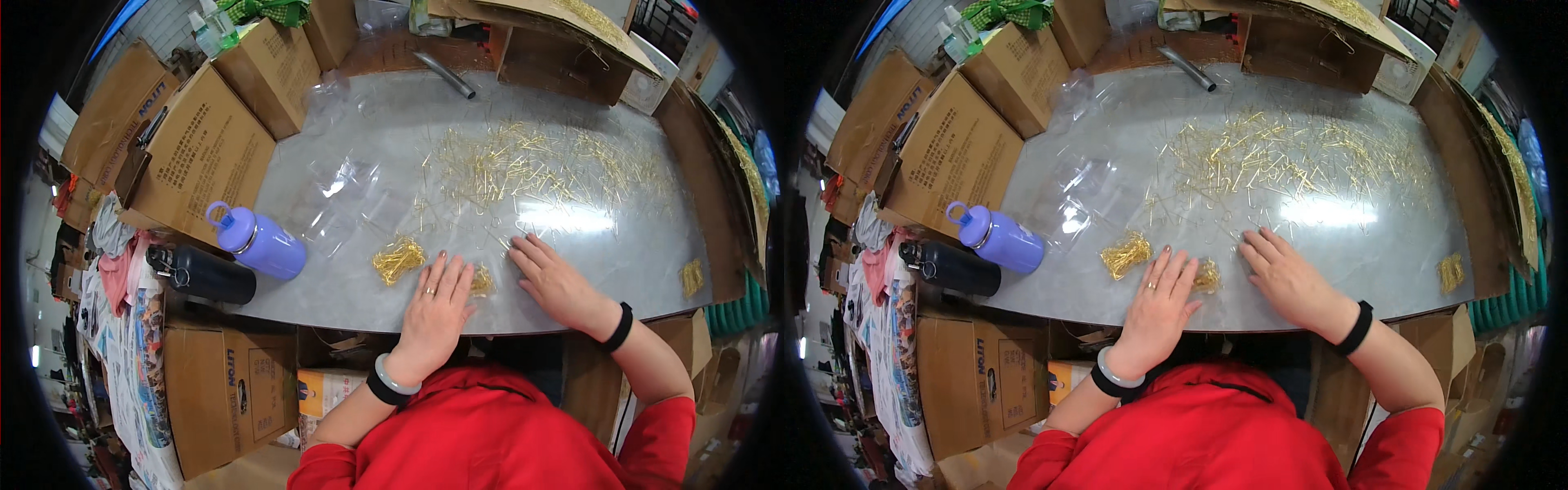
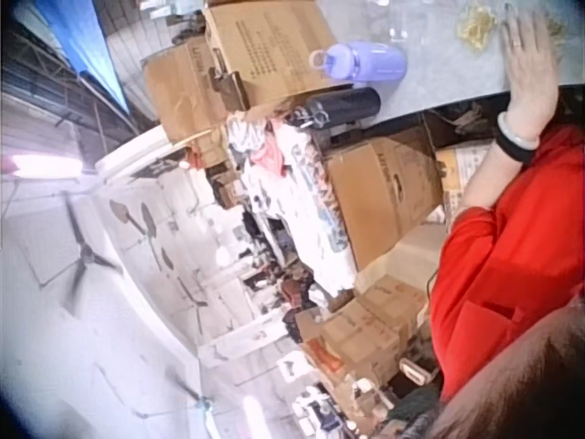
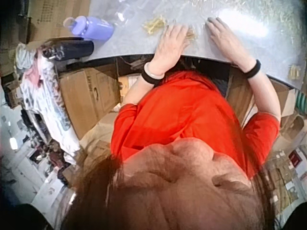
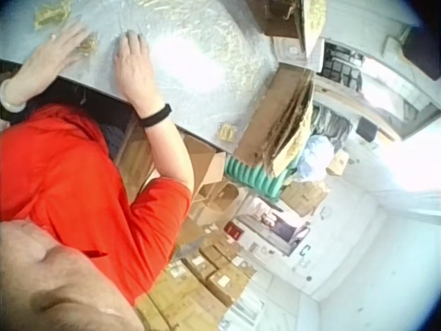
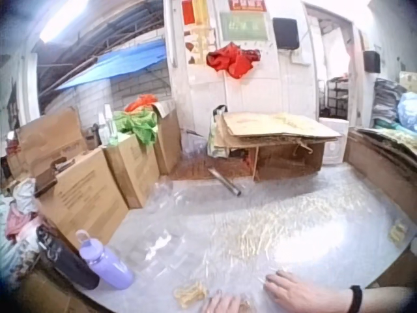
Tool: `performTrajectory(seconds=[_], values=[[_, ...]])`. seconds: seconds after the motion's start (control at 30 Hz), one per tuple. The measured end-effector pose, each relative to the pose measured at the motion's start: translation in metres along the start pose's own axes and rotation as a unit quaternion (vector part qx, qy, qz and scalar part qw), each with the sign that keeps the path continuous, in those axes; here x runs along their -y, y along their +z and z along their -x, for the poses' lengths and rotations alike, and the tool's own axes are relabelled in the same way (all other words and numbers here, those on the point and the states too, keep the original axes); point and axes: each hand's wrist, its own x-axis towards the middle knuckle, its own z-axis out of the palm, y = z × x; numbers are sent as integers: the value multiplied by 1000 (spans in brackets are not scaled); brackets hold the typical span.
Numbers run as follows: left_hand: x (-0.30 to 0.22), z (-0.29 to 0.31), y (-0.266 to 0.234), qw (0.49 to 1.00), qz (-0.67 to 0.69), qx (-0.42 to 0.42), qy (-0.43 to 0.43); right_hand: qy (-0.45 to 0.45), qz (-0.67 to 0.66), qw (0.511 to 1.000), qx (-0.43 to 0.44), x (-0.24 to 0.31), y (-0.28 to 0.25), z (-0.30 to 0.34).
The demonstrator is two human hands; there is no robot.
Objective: The recorder sorts small gold-colored metal pins from cardboard sheets, gathers them into small groups, packs them into plastic bags, and places the bags into a shipping box.
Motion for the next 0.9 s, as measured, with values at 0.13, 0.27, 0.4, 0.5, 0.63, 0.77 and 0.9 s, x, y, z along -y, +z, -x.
performTrajectory(seconds=[0.13, 0.27, 0.4, 0.5, 0.63, 0.77, 0.9], values=[[10, -8, 8, 999, 3, -21, -27, 51, -5, 999, 12, 23, -13, 22], [-1, -12, 3, 995, 13, -76, -56, 64, 8, 998, -26, 32, 9, 47], [-17, 6, 2, 989, -6, -147, -26, 167, 12, 978, -121, 39, 12, 51], [-20, 23, 19, 995, 66, -77, 1, 230, 45, 952, -197, 46, 26, 35], [-30, 12, 22, 996, 69, -49, -21, 153, -46, 969, -189, 47, 36, 29], [-36, -4, 23, 998, 46, -42, -27, 93, -85, 978, -168, 37, 36, 39], [-33, -12, 27, 998, 59, -28, -5, 48, -124, 981, -141, 21, 28, 50]])
